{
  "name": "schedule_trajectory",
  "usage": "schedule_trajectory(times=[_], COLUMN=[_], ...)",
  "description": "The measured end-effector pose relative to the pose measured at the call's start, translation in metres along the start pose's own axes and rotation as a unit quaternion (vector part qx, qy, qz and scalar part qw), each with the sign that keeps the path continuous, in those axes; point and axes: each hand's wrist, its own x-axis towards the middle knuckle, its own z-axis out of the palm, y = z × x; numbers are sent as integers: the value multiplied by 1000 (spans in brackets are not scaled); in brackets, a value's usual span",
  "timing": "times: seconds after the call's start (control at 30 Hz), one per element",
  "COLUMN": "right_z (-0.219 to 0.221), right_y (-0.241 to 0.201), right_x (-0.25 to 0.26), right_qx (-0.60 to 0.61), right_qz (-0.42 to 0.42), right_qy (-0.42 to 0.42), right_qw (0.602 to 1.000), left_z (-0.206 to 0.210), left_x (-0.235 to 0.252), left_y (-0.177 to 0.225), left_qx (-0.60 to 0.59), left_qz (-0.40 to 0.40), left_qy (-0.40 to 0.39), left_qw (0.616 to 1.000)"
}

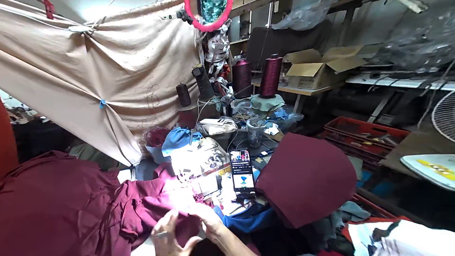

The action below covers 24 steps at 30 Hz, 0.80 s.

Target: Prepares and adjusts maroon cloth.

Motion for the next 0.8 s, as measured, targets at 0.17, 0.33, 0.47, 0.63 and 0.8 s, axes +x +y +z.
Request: schedule_trajectory(times=[0.17, 0.33, 0.47, 0.63, 0.8], right_z=[20, 15, -7, -4, -15], right_y=[-22, -30, -2, 12, 7], right_x=[-24, -29, 0, 24, 35], right_qx=[-93, -84, -146, -213, -296], right_qz=[-145, -188, -190, -96, -112], right_qy=[6, 1, 113, 152, 93], right_qw=[985, 978, 964, 960, 944], left_z=[39, -4, -21, -20, -15], left_x=[-8, 44, 78, 98, 109], left_y=[6, -10, -35, -44, -38], left_qx=[25, -96, -64, -88, -63], left_qz=[-26, -174, -155, -100, -108], left_qy=[24, -3, 16, 21, 47], left_qw=[999, 980, 986, 991, 991])
